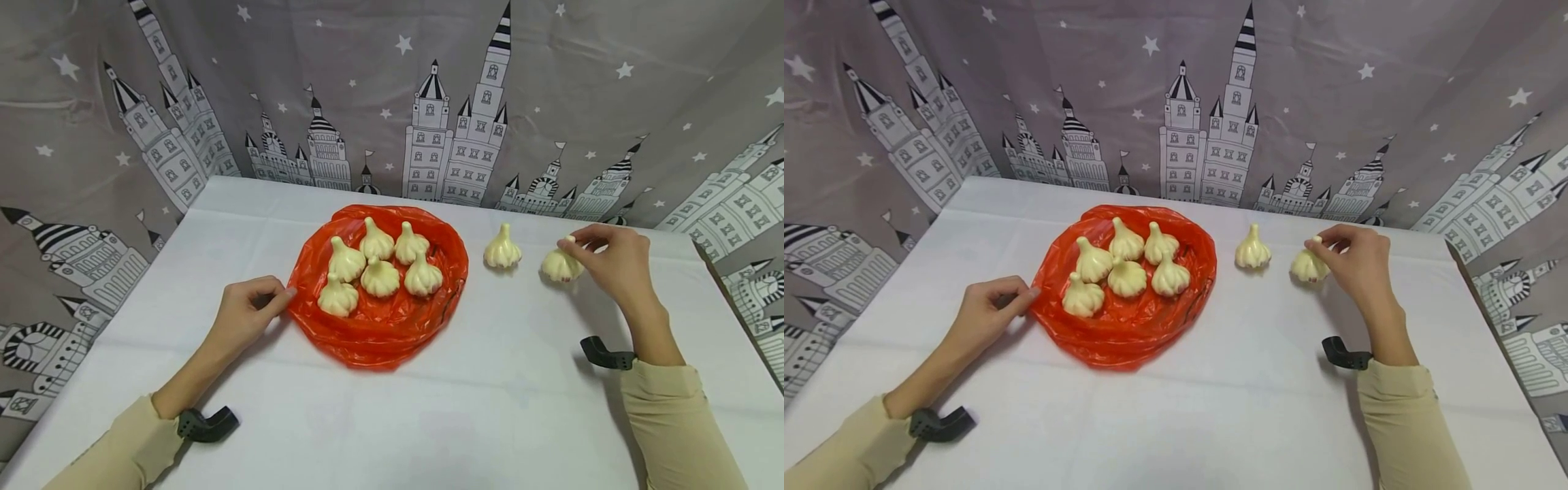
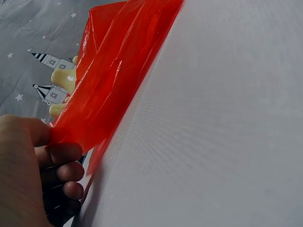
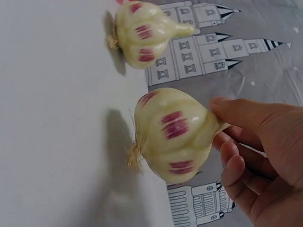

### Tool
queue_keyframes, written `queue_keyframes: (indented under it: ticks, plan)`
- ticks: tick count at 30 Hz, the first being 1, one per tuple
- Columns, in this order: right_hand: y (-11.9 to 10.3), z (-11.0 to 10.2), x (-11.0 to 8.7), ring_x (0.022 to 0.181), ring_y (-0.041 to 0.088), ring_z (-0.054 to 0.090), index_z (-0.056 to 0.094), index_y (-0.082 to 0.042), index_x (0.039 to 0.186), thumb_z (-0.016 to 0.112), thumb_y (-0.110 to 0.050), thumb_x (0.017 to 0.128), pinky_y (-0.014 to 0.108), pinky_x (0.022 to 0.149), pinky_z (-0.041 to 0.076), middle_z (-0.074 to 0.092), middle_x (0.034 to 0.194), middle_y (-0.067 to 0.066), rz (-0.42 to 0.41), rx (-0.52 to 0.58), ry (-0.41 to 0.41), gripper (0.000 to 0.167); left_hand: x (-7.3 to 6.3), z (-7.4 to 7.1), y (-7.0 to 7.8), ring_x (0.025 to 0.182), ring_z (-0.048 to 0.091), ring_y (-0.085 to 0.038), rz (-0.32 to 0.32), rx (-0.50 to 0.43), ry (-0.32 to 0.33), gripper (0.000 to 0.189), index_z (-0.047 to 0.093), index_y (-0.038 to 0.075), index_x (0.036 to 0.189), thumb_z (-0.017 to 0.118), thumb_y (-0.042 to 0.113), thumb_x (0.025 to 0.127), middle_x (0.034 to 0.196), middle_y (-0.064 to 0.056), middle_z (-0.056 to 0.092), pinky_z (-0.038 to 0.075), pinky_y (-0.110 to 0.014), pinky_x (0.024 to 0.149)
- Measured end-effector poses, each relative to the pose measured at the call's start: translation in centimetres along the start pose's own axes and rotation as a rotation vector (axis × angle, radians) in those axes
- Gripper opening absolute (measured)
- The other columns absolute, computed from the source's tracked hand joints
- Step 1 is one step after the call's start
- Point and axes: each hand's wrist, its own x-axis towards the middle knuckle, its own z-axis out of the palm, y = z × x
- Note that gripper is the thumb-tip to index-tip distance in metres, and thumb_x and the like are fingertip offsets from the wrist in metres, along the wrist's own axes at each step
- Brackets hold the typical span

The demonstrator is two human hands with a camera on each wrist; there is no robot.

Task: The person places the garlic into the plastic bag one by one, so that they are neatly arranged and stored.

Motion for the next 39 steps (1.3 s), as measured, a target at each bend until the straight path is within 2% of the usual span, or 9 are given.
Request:
queue_keyframes:
  ticks: [4,9,12,21,28,39]
  plan:
    - [-0.6,-0.3,0.0,0.066,-0.019,0.046,0.082,-0.006,0.097,0.086,-0.027,0.088,0.017,0.068,0.033,0.076,0.082,0.017,0.010,0.015,0.009,0.023,0.1,0.0,0.0,0.069,0.053,-0.009,0.001,0.000,-0.001,0.027,0.069,0.017,0.074,0.074,0.000,0.095,0.072,-0.005,0.063,0.042,-0.020,0.063]
    - [-1.4,-0.4,0.0,0.065,-0.020,0.048,0.082,-0.007,0.096,0.087,-0.027,0.087,0.019,0.070,0.034,0.076,0.077,0.010,0.021,0.031,0.011,0.023,0.0,-0.1,0.2,0.069,0.054,-0.010,-0.004,-0.007,-0.004,0.028,0.068,0.017,0.074,0.073,0.001,0.096,0.073,-0.004,0.064,0.043,-0.021,0.063]
    - [-1.9,-0.5,0.0,0.066,-0.020,0.048,0.082,-0.006,0.096,0.087,-0.026,0.087,0.019,0.070,0.034,0.076,0.078,0.011,0.014,0.038,0.015,0.023,0.0,-0.1,0.3,0.069,0.054,-0.010,-0.007,-0.008,-0.004,0.028,0.068,0.017,0.074,0.073,0.002,0.096,0.073,-0.004,0.064,0.043,-0.021,0.063]
    - [-3.8,-0.5,-0.2,0.065,-0.015,0.052,0.082,-0.008,0.093,0.088,-0.024,0.086,0.011,0.059,0.039,0.077,0.080,0.011,-0.018,0.068,0.013,0.018,0.0,0.0,0.2,0.068,0.053,-0.009,-0.004,-0.004,0.002,0.027,0.068,0.016,0.074,0.074,0.000,0.095,0.072,-0.005,0.064,0.042,-0.021,0.062]
    - [-6.0,-0.6,-0.5,0.067,-0.009,0.056,0.082,-0.008,0.094,0.088,-0.023,0.087,0.007,0.062,0.043,0.078,0.084,0.011,-0.044,0.123,-0.004,0.018,0.1,0.1,0.1,0.066,0.053,-0.008,0.015,0.004,0.010,0.028,0.068,0.016,0.073,0.074,-0.001,0.094,0.071,-0.003,0.063,0.041,-0.021,0.062]
    - [-9.2,0.2,-0.9,0.070,0.005,0.060,0.081,-0.008,0.093,0.087,-0.020,0.087,0.011,0.063,0.046,0.076,0.083,0.007,-0.073,0.153,-0.040,0.014,0.0,0.0,0.0,0.067,0.053,-0.008,0.007,0.011,0.006,0.027,0.068,0.015,0.073,0.074,0.000,0.095,0.070,-0.002,0.063,0.043,-0.021,0.062]
